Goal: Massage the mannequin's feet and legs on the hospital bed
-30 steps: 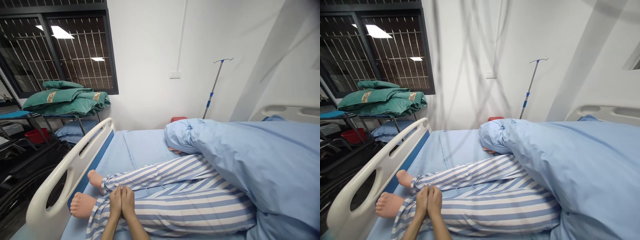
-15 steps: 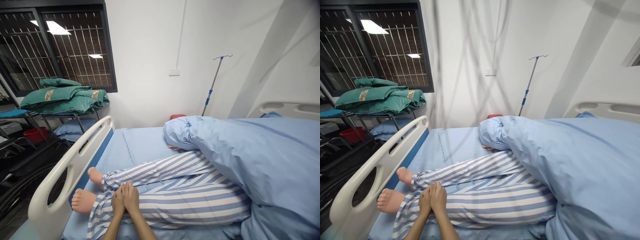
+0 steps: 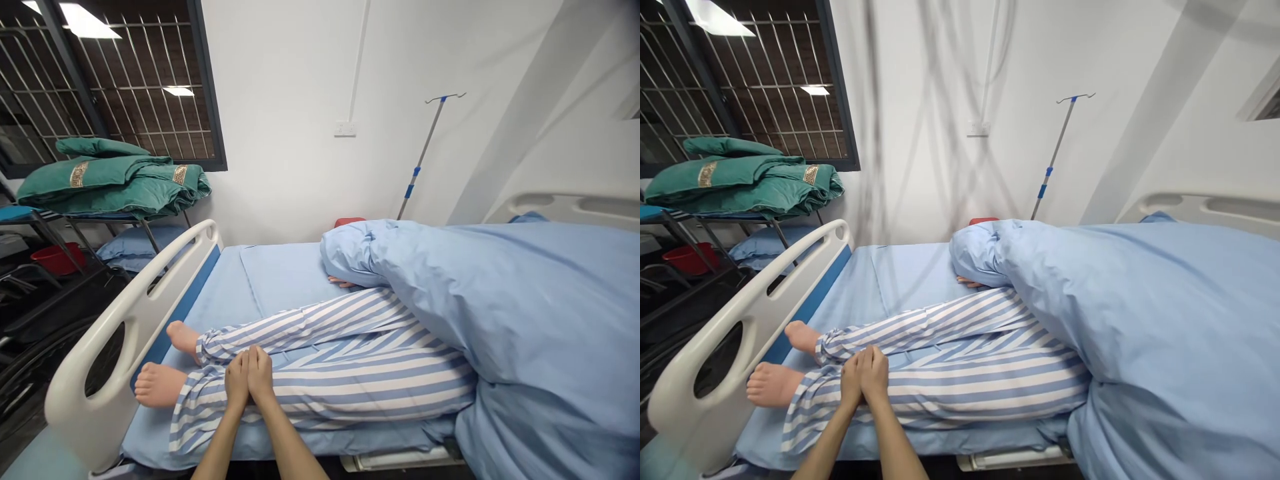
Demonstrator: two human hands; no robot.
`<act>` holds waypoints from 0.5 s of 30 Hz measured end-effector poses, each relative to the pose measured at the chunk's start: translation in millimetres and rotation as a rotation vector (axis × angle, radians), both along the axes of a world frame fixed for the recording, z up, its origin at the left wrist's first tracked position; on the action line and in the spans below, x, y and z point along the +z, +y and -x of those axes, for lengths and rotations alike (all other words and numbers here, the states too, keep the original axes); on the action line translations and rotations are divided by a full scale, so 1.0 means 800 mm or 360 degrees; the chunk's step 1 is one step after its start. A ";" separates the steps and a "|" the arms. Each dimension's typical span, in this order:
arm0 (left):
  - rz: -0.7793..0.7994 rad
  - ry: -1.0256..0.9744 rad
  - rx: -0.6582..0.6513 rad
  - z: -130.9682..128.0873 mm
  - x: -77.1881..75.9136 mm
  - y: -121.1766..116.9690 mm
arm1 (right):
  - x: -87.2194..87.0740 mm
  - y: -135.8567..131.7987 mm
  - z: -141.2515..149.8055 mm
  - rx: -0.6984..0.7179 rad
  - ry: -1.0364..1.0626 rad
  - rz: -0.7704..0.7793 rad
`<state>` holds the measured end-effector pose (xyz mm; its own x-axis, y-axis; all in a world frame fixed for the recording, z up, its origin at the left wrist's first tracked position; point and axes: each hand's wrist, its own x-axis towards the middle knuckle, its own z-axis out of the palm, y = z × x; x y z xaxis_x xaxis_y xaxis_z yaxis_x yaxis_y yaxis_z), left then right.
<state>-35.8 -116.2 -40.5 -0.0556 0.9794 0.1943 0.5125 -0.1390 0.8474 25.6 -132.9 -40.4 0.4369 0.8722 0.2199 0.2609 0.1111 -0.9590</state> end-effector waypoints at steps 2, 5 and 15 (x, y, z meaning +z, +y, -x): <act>0.0018 0.0227 0.0110 -0.003 -0.004 -0.008 | 0.002 0.000 0.001 -0.0020 -0.0022 -0.0017; 0.0087 0.0388 0.0168 -0.004 -0.008 -0.011 | 0.009 0.000 -0.001 -0.0072 -0.0171 0.0056; 0.0171 0.0567 0.0085 -0.006 -0.013 -0.014 | 0.020 -0.019 -0.022 -0.0008 -0.0607 0.0242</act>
<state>-31.3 -127.1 -51.1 -0.0546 0.9927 0.1071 0.7818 -0.0243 0.6230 43.2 -148.1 -24.6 0.3534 0.9053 0.2358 0.6013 -0.0267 -0.7986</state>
